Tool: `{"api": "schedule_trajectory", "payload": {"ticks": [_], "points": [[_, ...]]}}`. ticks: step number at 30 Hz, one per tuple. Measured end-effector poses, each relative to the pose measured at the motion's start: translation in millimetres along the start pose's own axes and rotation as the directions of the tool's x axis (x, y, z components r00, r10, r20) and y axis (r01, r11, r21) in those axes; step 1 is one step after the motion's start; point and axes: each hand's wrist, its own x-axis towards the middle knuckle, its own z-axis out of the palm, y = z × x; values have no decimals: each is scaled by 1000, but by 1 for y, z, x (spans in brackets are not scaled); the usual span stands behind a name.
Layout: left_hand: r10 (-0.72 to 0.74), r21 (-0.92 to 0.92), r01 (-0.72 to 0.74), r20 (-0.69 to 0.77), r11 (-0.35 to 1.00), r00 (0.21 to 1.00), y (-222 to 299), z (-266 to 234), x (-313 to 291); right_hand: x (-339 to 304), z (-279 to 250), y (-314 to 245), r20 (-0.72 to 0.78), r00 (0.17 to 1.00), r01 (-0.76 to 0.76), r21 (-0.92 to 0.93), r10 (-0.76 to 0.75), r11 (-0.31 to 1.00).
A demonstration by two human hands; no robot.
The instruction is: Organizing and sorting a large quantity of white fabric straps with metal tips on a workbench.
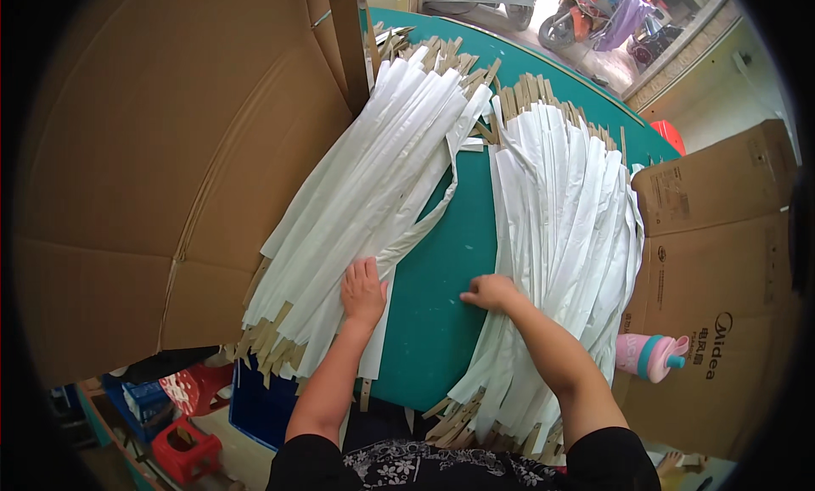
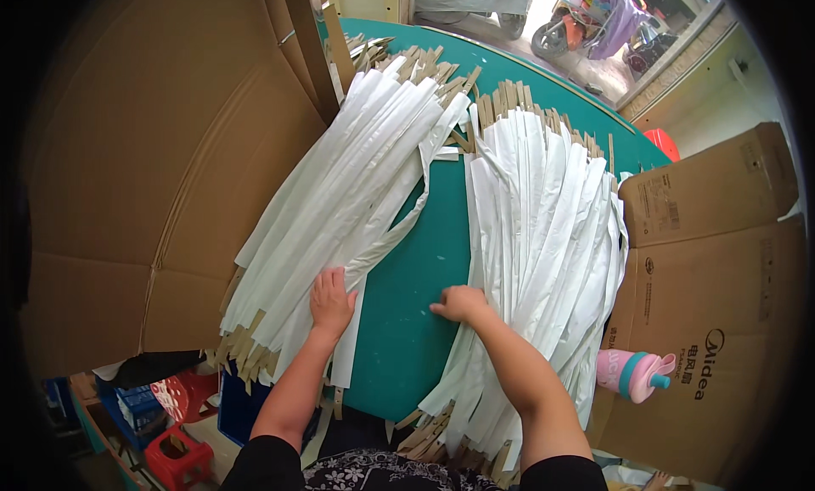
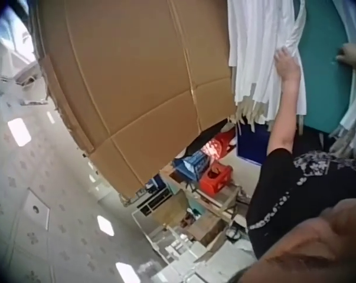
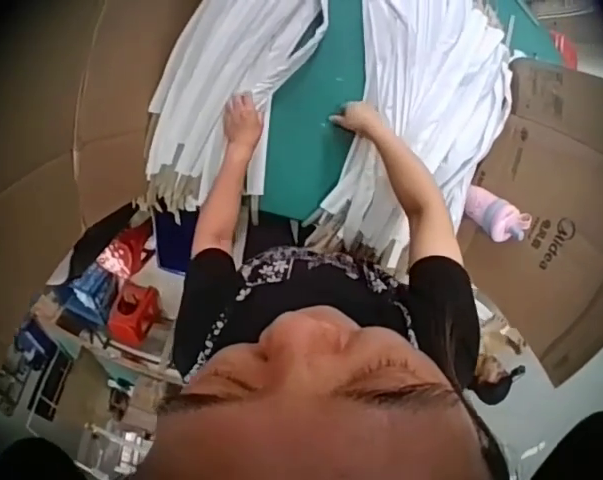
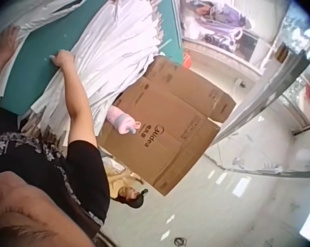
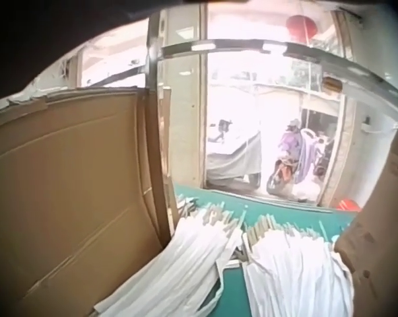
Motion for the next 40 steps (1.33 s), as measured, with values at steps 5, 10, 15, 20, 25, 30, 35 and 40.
{"api": "schedule_trajectory", "payload": {"ticks": [5, 10, 15, 20, 25, 30, 35, 40], "points": [[-83, 21, 83, 8, 996, 997, 11, 13, 10, 51, -9, 18, -285, 933, -25, 555, 219, 831], [-51, 195, 24, 134, 980, 990, 15, 27, 12, 98, -15, -34, -233, 926, 58, 864, 296, 501], [252, -377, -12, 596, 926, 763, 86, 16, -27, 106, -2, -56, 25, 973, -34, 999, 230, 35], [-175, -16, 179, -295, 984, 939, 39, -21, -2, 81, 12, -29, 8, 989, 50, 922, 147, -383], [-269, 22, 269, -27, 963, 963, -8, -16, -10, 68, 13, -45, 34, 987, 41, 897, 160, -441], [-183, -19, 185, 76, 983, 980, 8, 8, -19, 70, 21, -62, -33, 984, 102, 908, 173, -407], [113, -388, -34, 185, 921, 976, 57, 7, -28, 77, 26, -77, -118, 928, 212, 947, 352, -240], [-166, 6, 168, -106, 986, 980, 21, -2, -19, 75, 21, -73, -50, 954, 183, 878, 296, -442]]}}
